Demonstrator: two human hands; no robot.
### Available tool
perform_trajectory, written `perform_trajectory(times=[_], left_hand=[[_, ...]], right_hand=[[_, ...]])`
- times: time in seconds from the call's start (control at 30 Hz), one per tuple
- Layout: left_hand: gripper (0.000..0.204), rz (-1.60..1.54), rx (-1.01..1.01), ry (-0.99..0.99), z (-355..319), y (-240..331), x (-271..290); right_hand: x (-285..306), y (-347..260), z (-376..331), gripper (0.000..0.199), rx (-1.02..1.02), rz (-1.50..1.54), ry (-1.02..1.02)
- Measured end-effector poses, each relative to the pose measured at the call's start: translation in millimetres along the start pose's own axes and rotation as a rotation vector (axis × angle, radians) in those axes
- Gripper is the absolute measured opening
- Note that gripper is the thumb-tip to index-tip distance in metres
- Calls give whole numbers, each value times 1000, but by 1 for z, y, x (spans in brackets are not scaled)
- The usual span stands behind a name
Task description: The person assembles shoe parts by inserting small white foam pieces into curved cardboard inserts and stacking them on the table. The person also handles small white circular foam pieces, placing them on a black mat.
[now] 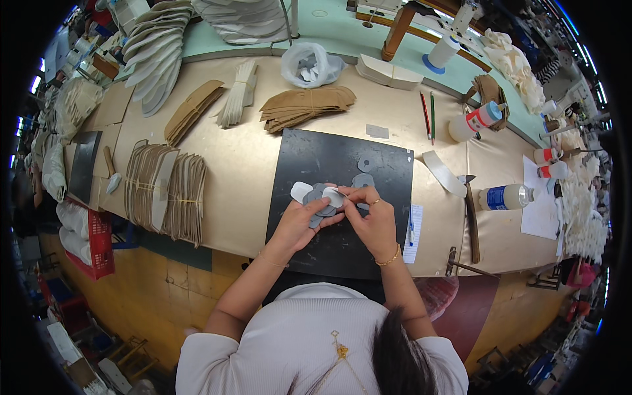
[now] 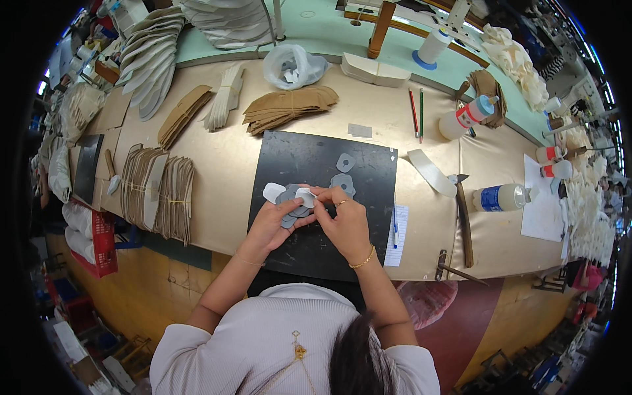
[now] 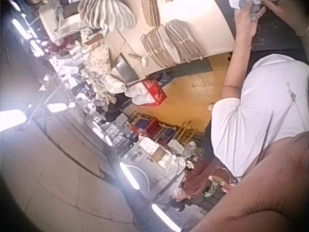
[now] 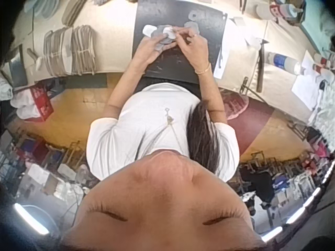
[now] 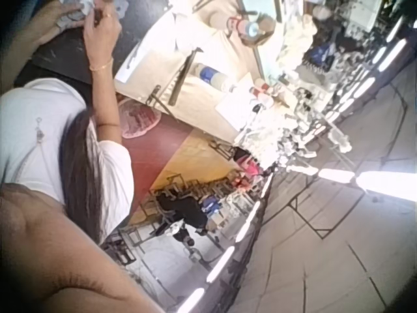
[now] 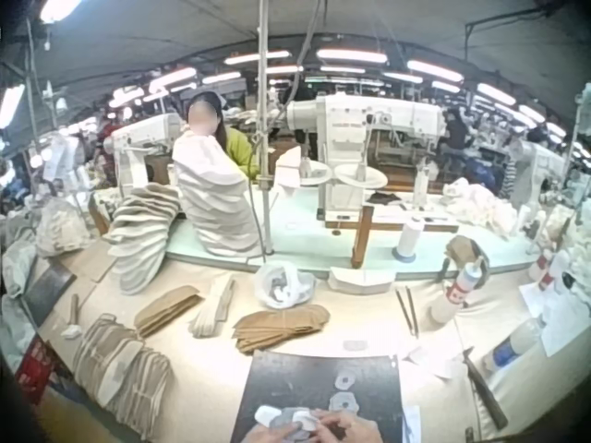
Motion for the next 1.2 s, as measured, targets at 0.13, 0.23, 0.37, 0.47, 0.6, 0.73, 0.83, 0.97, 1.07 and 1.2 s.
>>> perform_trajectory(times=[0.13,0.23,0.37,0.47,0.6,0.73,0.83,0.97,1.07,1.2], left_hand=[[30,6,7,31,-3,0,2],[33,94,-28,37,-3,3,5],[36,276,-68,61,11,1,10],[35,378,-33,61,31,-4,1],[36,329,-148,70,42,4,9],[38,-25,-48,50,26,11,6],[38,-49,-27,3,14,12,2],[38,117,-108,73,5,9,7],[37,178,-104,136,4,5,13],[37,78,-42,147,4,2,12]], right_hand=[[6,9,-4,10,-91,67,53],[21,30,-7,11,-204,165,174],[41,49,-7,18,-271,406,303],[47,49,-8,24,-286,398,265],[51,43,-12,26,-312,363,267],[35,55,-15,26,-351,461,212],[13,47,-8,27,-393,474,86],[-8,36,-1,29,-413,341,-83],[-11,32,2,25,-366,217,-73],[-3,49,-1,23,-388,255,21]])
Point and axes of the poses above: each hand's wrist, its own z-axis towards the middle knuckle, its own x-axis out of the back of the hand, y = z × x, the point moved 7 cm from there along z, towards the middle knuckle, and after that the axes turned 4 degrees about -y, right-handed, at the moved point
